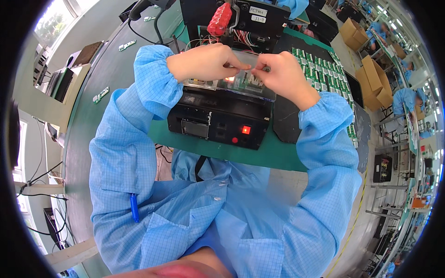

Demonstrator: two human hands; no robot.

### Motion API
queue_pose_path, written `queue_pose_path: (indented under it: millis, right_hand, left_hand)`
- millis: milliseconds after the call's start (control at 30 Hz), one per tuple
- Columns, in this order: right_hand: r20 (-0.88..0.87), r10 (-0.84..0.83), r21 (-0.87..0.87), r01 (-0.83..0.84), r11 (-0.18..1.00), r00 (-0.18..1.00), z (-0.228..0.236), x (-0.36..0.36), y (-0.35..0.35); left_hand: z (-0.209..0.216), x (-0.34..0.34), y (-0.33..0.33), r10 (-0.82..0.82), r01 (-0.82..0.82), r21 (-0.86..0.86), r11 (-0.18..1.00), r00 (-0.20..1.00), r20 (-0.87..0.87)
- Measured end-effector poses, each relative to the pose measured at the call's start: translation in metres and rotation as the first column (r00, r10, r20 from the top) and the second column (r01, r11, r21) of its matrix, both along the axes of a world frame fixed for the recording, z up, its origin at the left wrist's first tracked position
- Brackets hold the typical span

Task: Testing printed circuit boards using a specialized benchtop machine and organizing them onto a tray.

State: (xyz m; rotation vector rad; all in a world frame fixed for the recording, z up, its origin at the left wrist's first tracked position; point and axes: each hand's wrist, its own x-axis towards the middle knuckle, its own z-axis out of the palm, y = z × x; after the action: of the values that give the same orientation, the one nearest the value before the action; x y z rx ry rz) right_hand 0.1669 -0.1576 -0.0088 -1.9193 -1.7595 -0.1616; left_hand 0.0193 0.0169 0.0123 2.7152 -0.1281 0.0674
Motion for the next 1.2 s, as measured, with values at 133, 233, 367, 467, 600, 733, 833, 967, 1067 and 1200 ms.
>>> queue_pose_path:
  millis: [133,233,367,467,600,733,833,967,1067,1200]
  right_hand:
    - [-0.043,0.01,0.005,-0.01,1.0,0.999,0.0,0.004,0.0]
    - [-0.099,0.039,0.044,-0.035,0.998,0.994,0.001,0.001,0.0]
    - [-0.115,0.06,0.091,-0.05,0.995,0.992,0.012,-0.004,-0.004]
    - [-0.165,-0.089,0.113,0.109,0.988,0.982,0.026,0.0,-0.012]
    - [-0.082,-0.036,0.101,0.044,0.994,0.996,0.028,-0.007,0.0]
    - [-0.068,-0.014,-0.011,0.013,1.0,0.998,0.034,-0.014,0.005]
    - [-0.039,0.006,-0.15,-0.012,0.989,0.999,0.03,-0.015,0.014]
    - [0.176,-0.018,-0.228,0.058,0.972,0.984,0.027,-0.022,0.025]
    - [0.245,0.009,-0.258,0.057,0.964,0.969,0.025,-0.022,0.029]
    - [0.272,0.026,-0.22,0.036,0.975,0.962,0.029,-0.019,0.03]
  left_hand:
    - [0.0,0.0,-0.004,0.007,-0.007,0.019,1.0,1.0,0.013]
    - [0.001,-0.004,-0.003,-0.033,0.025,0.107,0.994,0.997,0.075]
    - [-0.021,-0.013,-0.028,-0.104,-0.029,0.234,0.972,0.836,0.539]
    - [-0.026,-0.019,-0.066,0.035,-0.195,0.216,0.957,0.815,0.578]
    - [-0.035,-0.018,-0.081,0.132,-0.278,0.203,0.939,0.835,0.533]
    - [-0.052,-0.014,-0.088,0.189,-0.31,0.18,0.933,0.852,0.488]
    - [-0.057,-0.012,-0.092,0.178,-0.286,0.137,0.948,0.838,0.515]
    - [-0.068,-0.012,-0.1,0.266,-0.32,0.038,0.947,0.843,0.469]
    - [-0.071,-0.013,-0.102,0.331,-0.336,-0.067,0.939,0.839,0.432]
    - [-0.067,-0.012,-0.108,0.412,-0.335,-0.264,0.905,0.845,0.341]
